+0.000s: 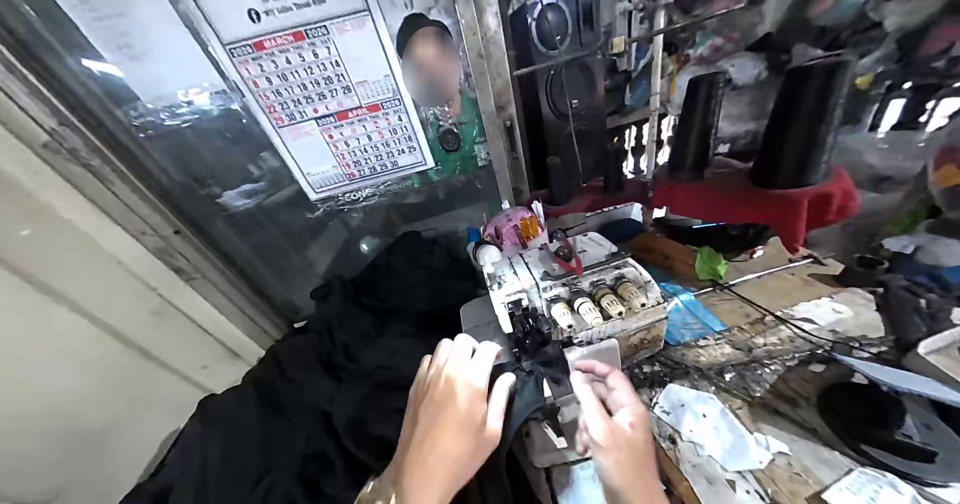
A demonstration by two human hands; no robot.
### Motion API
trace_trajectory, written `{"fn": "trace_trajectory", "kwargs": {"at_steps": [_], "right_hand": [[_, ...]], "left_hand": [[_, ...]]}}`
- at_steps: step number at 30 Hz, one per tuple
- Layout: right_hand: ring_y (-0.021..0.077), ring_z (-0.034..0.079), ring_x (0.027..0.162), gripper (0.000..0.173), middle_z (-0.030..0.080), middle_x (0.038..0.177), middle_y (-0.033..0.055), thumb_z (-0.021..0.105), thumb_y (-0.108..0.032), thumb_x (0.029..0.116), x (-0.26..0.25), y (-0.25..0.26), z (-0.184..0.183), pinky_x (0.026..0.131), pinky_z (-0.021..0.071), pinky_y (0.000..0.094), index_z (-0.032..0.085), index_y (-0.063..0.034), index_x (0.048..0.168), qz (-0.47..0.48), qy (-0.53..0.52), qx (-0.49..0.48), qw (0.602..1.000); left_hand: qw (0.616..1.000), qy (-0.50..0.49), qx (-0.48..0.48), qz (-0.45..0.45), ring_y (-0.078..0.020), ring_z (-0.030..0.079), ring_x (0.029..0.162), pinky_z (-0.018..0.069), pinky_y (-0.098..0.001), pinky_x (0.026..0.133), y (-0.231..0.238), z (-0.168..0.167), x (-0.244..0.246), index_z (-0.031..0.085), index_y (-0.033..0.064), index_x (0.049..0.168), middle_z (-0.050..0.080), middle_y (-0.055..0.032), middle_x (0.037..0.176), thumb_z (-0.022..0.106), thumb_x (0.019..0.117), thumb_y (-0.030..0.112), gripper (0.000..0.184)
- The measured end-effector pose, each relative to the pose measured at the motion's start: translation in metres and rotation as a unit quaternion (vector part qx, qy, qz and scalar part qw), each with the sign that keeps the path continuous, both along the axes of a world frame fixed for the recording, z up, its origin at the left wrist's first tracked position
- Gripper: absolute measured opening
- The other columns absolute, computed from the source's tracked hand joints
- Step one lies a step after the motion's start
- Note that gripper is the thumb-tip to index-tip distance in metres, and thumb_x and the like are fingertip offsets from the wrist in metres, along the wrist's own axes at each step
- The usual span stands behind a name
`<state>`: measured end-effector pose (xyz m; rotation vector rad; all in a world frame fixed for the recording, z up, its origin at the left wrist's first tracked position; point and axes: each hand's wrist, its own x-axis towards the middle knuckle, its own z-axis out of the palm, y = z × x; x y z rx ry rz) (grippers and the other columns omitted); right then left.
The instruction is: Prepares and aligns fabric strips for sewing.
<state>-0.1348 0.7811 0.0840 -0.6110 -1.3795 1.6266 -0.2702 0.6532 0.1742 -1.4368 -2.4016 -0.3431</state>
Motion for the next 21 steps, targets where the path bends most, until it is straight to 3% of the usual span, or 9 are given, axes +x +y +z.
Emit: {"fn": "trace_trajectory", "kwargs": {"at_steps": [2,4,5,7,8,10,13,21], "right_hand": [[0.0165,0.047,0.042,0.029,0.053,0.062,0.0041,0.058,-0.019,0.1027,0.015,0.008,0.003,0.036,0.0443,0.0334,0.061,-0.0048,0.128,-0.016,-0.013,0.048,0.999],[0.0114,0.049,0.046,0.026,0.056,0.064,-0.0010,0.057,-0.019,0.1018,0.017,0.015,0.005,0.040,0.0449,0.0295,0.069,-0.0085,0.122,-0.012,-0.040,0.168,0.985],[0.0077,0.055,0.055,0.026,0.063,0.072,-0.0044,0.057,-0.021,0.1016,0.015,0.018,0.005,0.049,0.0492,0.0277,0.073,-0.0142,0.121,0.015,-0.068,0.235,0.970],[0.0021,0.069,0.085,0.029,0.074,0.102,-0.0102,0.053,-0.032,0.1052,0.013,0.028,0.004,0.076,0.0604,0.0282,0.073,-0.0290,0.127,0.092,-0.151,0.370,0.912],[0.0035,0.069,0.091,0.030,0.074,0.106,-0.0097,0.052,-0.035,0.1055,0.013,0.031,0.003,0.080,0.0605,0.0317,0.071,-0.0343,0.129,0.107,-0.181,0.423,0.881],[0.0103,0.069,0.083,0.033,0.071,0.098,-0.0044,0.051,-0.035,0.1049,0.020,0.035,0.002,0.069,0.0593,0.0377,0.067,-0.0388,0.134,0.110,-0.213,0.486,0.840],[0.0158,0.065,0.072,0.034,0.066,0.087,0.0010,0.051,-0.035,0.1057,0.030,0.038,0.004,0.059,0.0552,0.0390,0.065,-0.0372,0.137,0.114,-0.214,0.518,0.820],[0.0145,0.065,0.071,0.035,0.068,0.090,0.0002,0.051,-0.035,0.1060,0.034,0.040,0.003,0.059,0.0548,0.0379,0.063,-0.0368,0.139,0.125,-0.210,0.512,0.824]], "left_hand": [[0.996,0.007,0.069,-0.062,-0.0162,0.063,0.108,0.0534,-0.0397,0.088,-0.009,-0.008,0.015,0.075,0.0253,0.116,0.070,0.0035,0.111,0.055,0.0982,0.057,0.041],[0.992,0.010,0.084,-0.093,-0.0152,0.061,0.112,0.0508,-0.0385,0.094,-0.009,-0.024,0.026,0.074,0.0261,0.121,0.069,0.0031,0.116,0.063,0.0933,0.059,0.045],[0.991,0.022,0.085,-0.105,-0.0155,0.060,0.115,0.0497,-0.0388,0.097,-0.007,-0.032,0.026,0.074,0.0261,0.121,0.068,0.0030,0.118,0.065,0.0923,0.056,0.043],[0.986,0.039,0.101,-0.129,-0.0155,0.061,0.118,0.0486,-0.0391,0.101,-0.004,-0.044,0.020,0.076,0.0250,0.114,0.069,0.0038,0.118,0.068,0.0934,0.043,0.029],[0.983,0.041,0.110,-0.142,-0.0157,0.061,0.120,0.0481,-0.0392,0.104,-0.004,-0.046,0.018,0.077,0.0245,0.109,0.070,0.0043,0.118,0.067,0.0954,0.037,0.021],[0.977,0.040,0.127,-0.164,-0.0152,0.061,0.123,0.0478,-0.0378,0.107,-0.005,-0.047,0.017,0.078,0.0237,0.103,0.071,0.0055,0.119,0.064,0.0985,0.030,0.016],[0.970,0.018,0.149,-0.189,-0.0145,0.061,0.125,0.0482,-0.0371,0.109,-0.005,-0.049,0.017,0.077,0.0207,0.101,0.072,0.0056,0.120,0.062,0.1001,0.028,0.017],[0.975,-0.036,0.149,-0.159,-0.0079,0.063,0.121,0.0497,-0.0336,0.105,-0.004,-0.051,0.017,0.077,0.0214,0.105,0.073,0.0090,0.119,0.059,0.1022,0.033,0.021]]}}
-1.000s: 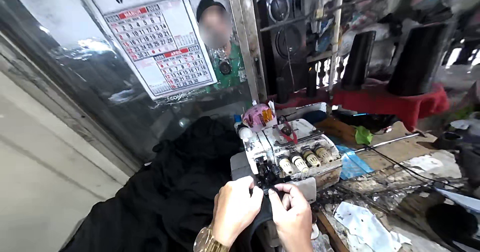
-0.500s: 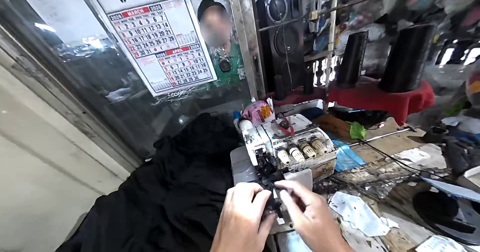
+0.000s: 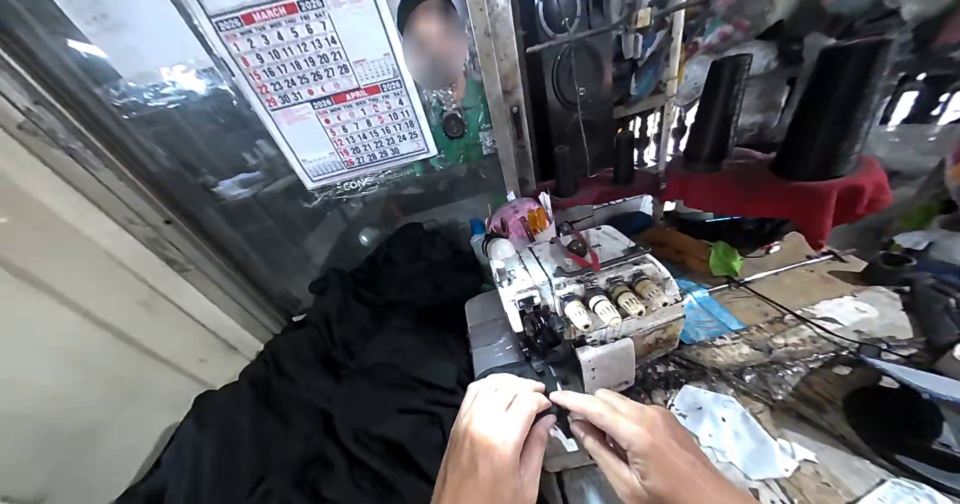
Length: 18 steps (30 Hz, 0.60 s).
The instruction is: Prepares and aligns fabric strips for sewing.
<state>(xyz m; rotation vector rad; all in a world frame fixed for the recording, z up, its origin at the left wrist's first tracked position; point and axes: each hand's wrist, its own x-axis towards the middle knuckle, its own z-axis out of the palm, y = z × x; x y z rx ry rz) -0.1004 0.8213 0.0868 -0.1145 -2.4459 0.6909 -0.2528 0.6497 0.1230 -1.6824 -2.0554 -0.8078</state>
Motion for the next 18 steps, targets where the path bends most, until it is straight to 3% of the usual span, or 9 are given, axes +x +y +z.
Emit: {"fn": "trace_trajectory", "kwargs": {"at_steps": [4,9,13,15,18], "right_hand": [[0.0182,0.072,0.084,0.036,0.075,0.106,0.0014,0.049,-0.037,0.1077,0.002,-0.004,0.015,0.072,0.0592,0.0439,0.061,-0.0373,0.142,-0.011,-0.057,-0.044,0.997],[0.0165,0.068,0.075,0.042,0.072,0.096,0.0002,0.050,-0.038,0.1058,-0.008,-0.003,0.003,0.064,0.0576,0.0438,0.055,-0.0382,0.148,0.002,-0.042,-0.026,0.999],[0.0131,0.068,0.078,0.039,0.072,0.100,-0.0017,0.054,-0.036,0.1043,-0.009,-0.001,0.013,0.069,0.0590,0.0398,0.061,-0.0336,0.142,0.029,-0.030,-0.032,0.999],[0.0151,0.067,0.073,0.041,0.071,0.092,-0.0011,0.053,-0.036,0.1040,-0.011,-0.005,0.026,0.065,0.0577,0.0418,0.059,-0.0321,0.144,0.033,-0.040,-0.025,0.998],[0.0230,0.065,0.066,0.052,0.067,0.075,0.0030,0.051,-0.036,0.1040,-0.023,-0.012,0.047,0.060,0.0541,0.0475,0.046,-0.0315,0.156,0.058,-0.106,-0.005,0.993]], "left_hand": [[0.998,-0.039,0.041,0.009,-0.0115,0.063,0.121,0.0514,-0.0356,0.105,0.002,-0.007,0.001,0.078,0.0186,0.105,0.073,0.0054,0.119,0.062,0.1006,0.029,0.019],[0.990,-0.134,0.033,-0.035,-0.0118,0.062,0.126,0.0515,-0.0367,0.110,0.006,-0.005,-0.051,0.079,0.0174,0.109,0.072,0.0050,0.124,0.062,0.1009,0.027,0.021],[0.991,-0.123,-0.027,-0.050,-0.0109,0.057,0.133,0.0484,-0.0366,0.114,-0.007,0.006,-0.084,0.078,0.0207,0.115,0.069,0.0084,0.133,0.057,0.1034,0.029,0.025],[0.990,-0.120,-0.035,-0.065,-0.0143,0.058,0.133,0.0489,-0.0385,0.115,-0.020,0.010,-0.084,0.079,0.0198,0.111,0.070,0.0065,0.132,0.060,0.1018,0.027,0.023],[0.984,-0.139,-0.022,-0.106,-0.0191,0.062,0.128,0.0503,-0.0424,0.112,-0.030,0.019,-0.070,0.080,0.0198,0.099,0.074,0.0042,0.124,0.065,0.0979,0.025,0.017]]}}
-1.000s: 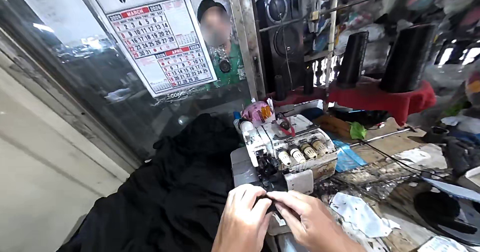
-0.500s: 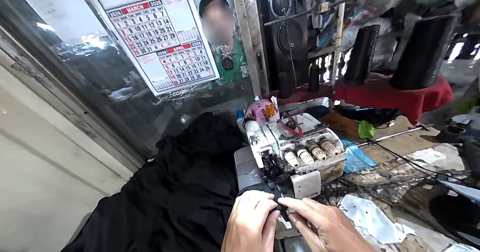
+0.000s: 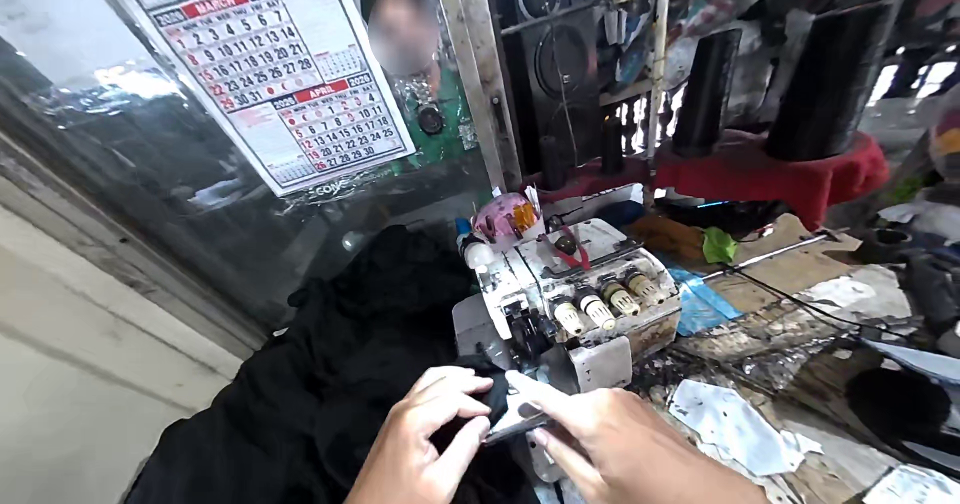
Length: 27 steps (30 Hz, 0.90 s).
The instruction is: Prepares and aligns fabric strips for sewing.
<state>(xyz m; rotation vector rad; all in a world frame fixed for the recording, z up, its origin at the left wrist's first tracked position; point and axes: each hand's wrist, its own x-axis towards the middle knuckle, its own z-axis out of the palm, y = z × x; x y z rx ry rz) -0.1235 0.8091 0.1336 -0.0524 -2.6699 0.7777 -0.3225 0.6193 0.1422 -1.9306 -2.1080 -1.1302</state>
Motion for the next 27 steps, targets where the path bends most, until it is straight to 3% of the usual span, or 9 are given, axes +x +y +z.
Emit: {"fn": "trace_trajectory", "kwargs": {"at_steps": [4,6,9,11,15,20,24,27], "right_hand": [[0.0323,0.067,0.075,0.058,0.067,0.082,0.0101,0.050,-0.038,0.1038,-0.011,-0.006,0.015,0.067,0.0542,0.0544,0.036,-0.0320,0.160,0.034,-0.143,0.018,0.989],[0.0298,0.067,0.070,0.056,0.067,0.078,0.0082,0.053,-0.038,0.1029,-0.003,-0.007,0.007,0.064,0.0541,0.0535,0.041,-0.0325,0.157,0.042,-0.119,0.006,0.992],[0.0214,0.066,0.064,0.044,0.067,0.076,0.0027,0.055,-0.038,0.1039,0.007,-0.001,-0.004,0.059,0.0557,0.0470,0.052,-0.0285,0.147,0.064,-0.046,-0.022,0.997],[0.0181,0.065,0.063,0.045,0.067,0.076,0.0008,0.052,-0.041,0.1049,0.004,0.002,-0.007,0.059,0.0560,0.0439,0.053,-0.0284,0.148,0.050,-0.016,-0.026,0.998],[0.0204,0.065,0.066,0.046,0.067,0.078,0.0021,0.051,-0.038,0.1045,0.001,0.003,-0.014,0.062,0.0556,0.0467,0.051,-0.0325,0.151,0.045,-0.028,-0.012,0.999],[0.0154,0.063,0.065,0.035,0.065,0.078,-0.0007,0.052,-0.039,0.1054,0.013,0.003,-0.025,0.060,0.0549,0.0412,0.059,-0.0282,0.138,0.062,0.012,-0.037,0.997],[0.0167,0.065,0.069,0.047,0.069,0.085,0.0008,0.051,-0.037,0.1053,0.005,0.001,-0.023,0.063,0.0565,0.0424,0.050,-0.0297,0.152,0.043,0.034,-0.040,0.998],[0.0187,0.068,0.072,0.047,0.071,0.087,0.0012,0.052,-0.036,0.1050,0.007,0.002,-0.029,0.066,0.0571,0.0462,0.049,-0.0353,0.152,0.042,0.009,-0.034,0.999]], "left_hand": [[0.994,0.067,0.014,0.082,-0.0104,0.063,0.120,0.0514,-0.0385,0.105,0.019,0.000,0.008,0.079,0.0231,0.111,0.072,0.0092,0.118,0.058,0.1013,0.032,0.024],[0.988,0.102,-0.013,0.119,-0.0073,0.060,0.117,0.0497,-0.0342,0.102,0.025,-0.007,0.007,0.077,0.0259,0.117,0.070,0.0114,0.117,0.056,0.1020,0.031,0.026],[0.990,0.089,0.003,0.107,-0.0061,0.062,0.110,0.0512,-0.0308,0.097,0.025,-0.007,0.016,0.078,0.0268,0.113,0.071,0.0116,0.109,0.057,0.1018,0.026,0.024],[0.989,0.101,0.005,0.110,-0.0068,0.061,0.111,0.0511,-0.0330,0.097,0.026,-0.005,0.020,0.078,0.0267,0.115,0.070,0.0115,0.111,0.058,0.1012,0.027,0.024],[0.984,0.128,-0.034,0.122,-0.0072,0.059,0.114,0.0493,-0.0358,0.097,0.029,-0.007,0.016,0.078,0.0293,0.113,0.068,0.0118,0.116,0.056,0.1024,0.031,0.025],[0.988,0.123,-0.031,0.091,-0.0066,0.061,0.115,0.0508,-0.0335,0.099,0.029,-0.006,0.021,0.076,0.0260,0.118,0.070,0.0105,0.115,0.054,0.1033,0.028,0.026],[0.986,0.124,-0.035,0.101,-0.0072,0.059,0.113,0.0497,-0.0334,0.098,0.031,-0.008,0.018,0.077,0.0290,0.116,0.068,0.0100,0.113,0.055,0.1020,0.028,0.026],[0.989,0.118,-0.042,0.078,-0.0081,0.059,0.113,0.0502,-0.0331,0.098,0.029,-0.005,0.016,0.077,0.0305,0.117,0.068,0.0093,0.113,0.055,0.1030,0.026,0.026]]}}
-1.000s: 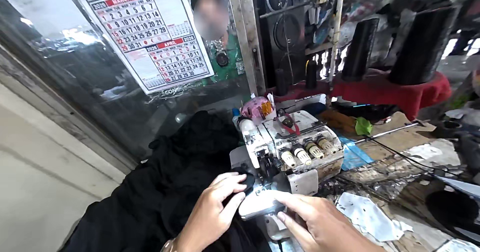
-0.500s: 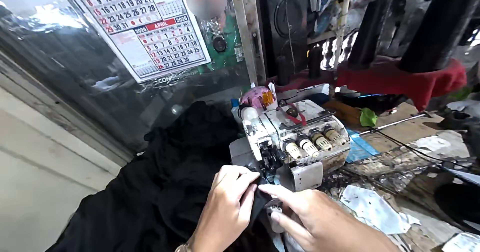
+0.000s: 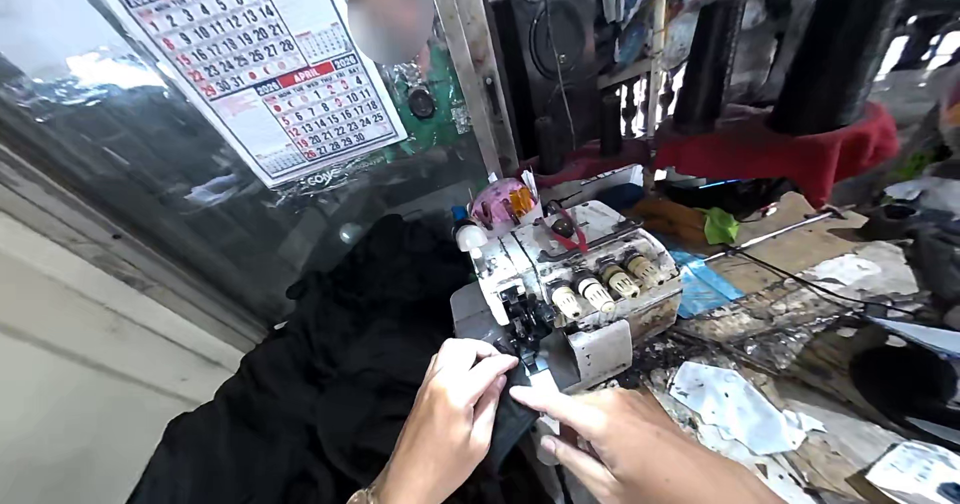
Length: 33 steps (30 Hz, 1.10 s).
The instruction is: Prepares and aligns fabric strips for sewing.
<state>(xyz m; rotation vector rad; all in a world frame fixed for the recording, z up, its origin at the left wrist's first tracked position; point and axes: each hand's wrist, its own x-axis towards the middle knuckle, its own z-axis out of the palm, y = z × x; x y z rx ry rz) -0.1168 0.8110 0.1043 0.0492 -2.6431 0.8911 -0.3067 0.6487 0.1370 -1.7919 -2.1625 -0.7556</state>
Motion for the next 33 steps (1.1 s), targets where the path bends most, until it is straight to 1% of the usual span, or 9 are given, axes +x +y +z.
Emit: {"fn": "trace_trajectory", "kwargs": {"at_steps": [4,6,8,13,18,22,27,31,33], "right_hand": [[0.0186,0.066,0.069,0.048,0.071,0.088,0.0013,0.052,-0.034,0.1053,0.007,0.002,-0.010,0.064,0.0569,0.0460,0.048,-0.0365,0.153,0.000,0.003,-0.034,0.999],[0.0169,0.065,0.068,0.045,0.071,0.088,0.0010,0.052,-0.034,0.1057,0.007,-0.001,-0.016,0.061,0.0563,0.0436,0.051,-0.0335,0.150,-0.008,0.032,-0.051,0.998],[0.0172,0.065,0.068,0.044,0.071,0.089,0.0017,0.053,-0.034,0.1057,0.006,-0.003,-0.015,0.062,0.0563,0.0431,0.053,-0.0321,0.149,-0.016,0.041,-0.064,0.997],[0.0165,0.064,0.066,0.042,0.069,0.086,0.0014,0.053,-0.035,0.1055,0.009,-0.005,-0.015,0.060,0.0552,0.0418,0.054,-0.0306,0.147,-0.023,0.041,-0.071,0.996],[0.0159,0.064,0.067,0.040,0.069,0.086,0.0004,0.053,-0.037,0.1052,0.006,-0.006,-0.010,0.062,0.0556,0.0412,0.056,-0.0287,0.145,-0.017,0.032,-0.067,0.997],[0.0161,0.064,0.068,0.045,0.070,0.088,0.0007,0.051,-0.040,0.1051,0.006,-0.009,-0.008,0.063,0.0560,0.0422,0.053,-0.0292,0.149,-0.030,0.018,-0.061,0.998],[0.0171,0.064,0.067,0.049,0.070,0.088,0.0010,0.052,-0.041,0.1052,0.009,-0.013,-0.008,0.062,0.0558,0.0432,0.049,-0.0297,0.152,-0.035,0.006,-0.072,0.997],[0.0158,0.064,0.067,0.049,0.070,0.088,0.0007,0.053,-0.040,0.1050,0.007,-0.013,-0.012,0.062,0.0561,0.0419,0.049,-0.0287,0.152,-0.044,0.018,-0.092,0.995],[0.0143,0.063,0.066,0.051,0.069,0.085,-0.0003,0.053,-0.041,0.1044,0.006,-0.013,-0.012,0.062,0.0565,0.0404,0.048,-0.0290,0.154,-0.054,0.019,-0.100,0.993]], "left_hand": [[0.996,-0.071,0.045,-0.031,-0.0071,0.064,0.111,0.0542,-0.0317,0.099,0.006,-0.002,-0.009,0.078,0.0241,0.114,0.073,0.0103,0.112,0.064,0.1002,0.026,0.020],[0.992,-0.106,0.071,-0.017,-0.0071,0.066,0.109,0.0573,-0.0314,0.096,0.012,-0.009,-0.008,0.077,0.0224,0.109,0.072,0.0111,0.109,0.068,0.0973,0.030,0.016],[0.990,-0.112,0.080,-0.017,-0.0081,0.065,0.108,0.0550,-0.0326,0.096,0.016,-0.010,-0.009,0.078,0.0236,0.102,0.072,0.0116,0.106,0.070,0.0959,0.030,0.013],[0.994,-0.087,0.054,-0.043,-0.0082,0.065,0.109,0.0545,-0.0330,0.098,0.007,-0.004,-0.008,0.079,0.0242,0.109,0.073,0.0105,0.109,0.066,0.0990,0.026,0.017],[0.999,0.053,0.006,0.004,-0.0095,0.062,0.096,0.0522,-0.0320,0.083,0.001,0.001,0.003,0.077,0.0335,0.117,0.067,0.0061,0.098,0.053,0.1027,0.027,0.028],[0.996,0.092,-0.016,0.006,-0.0123,0.062,0.096,0.0520,-0.0337,0.082,0.001,0.006,0.005,0.076,0.0349,0.119,0.067,0.0040,0.098,0.052,0.1029,0.024,0.031],[0.999,0.036,-0.012,-0.014,-0.0085,0.061,0.099,0.0521,-0.0317,0.087,0.000,0.005,-0.001,0.077,0.0354,0.119,0.067,0.0074,0.101,0.055,0.1027,0.027,0.028],[0.998,-0.045,0.031,-0.022,-0.0049,0.067,0.103,0.0584,-0.0274,0.092,0.011,0.000,-0.005,0.075,0.0198,0.112,0.072,0.0087,0.107,0.063,0.1005,0.030,0.019],[0.996,-0.072,0.059,-0.007,-0.0047,0.067,0.102,0.0585,-0.0269,0.090,0.018,-0.006,-0.006,0.076,0.0206,0.103,0.071,0.0099,0.104,0.067,0.0979,0.030,0.014]]}}
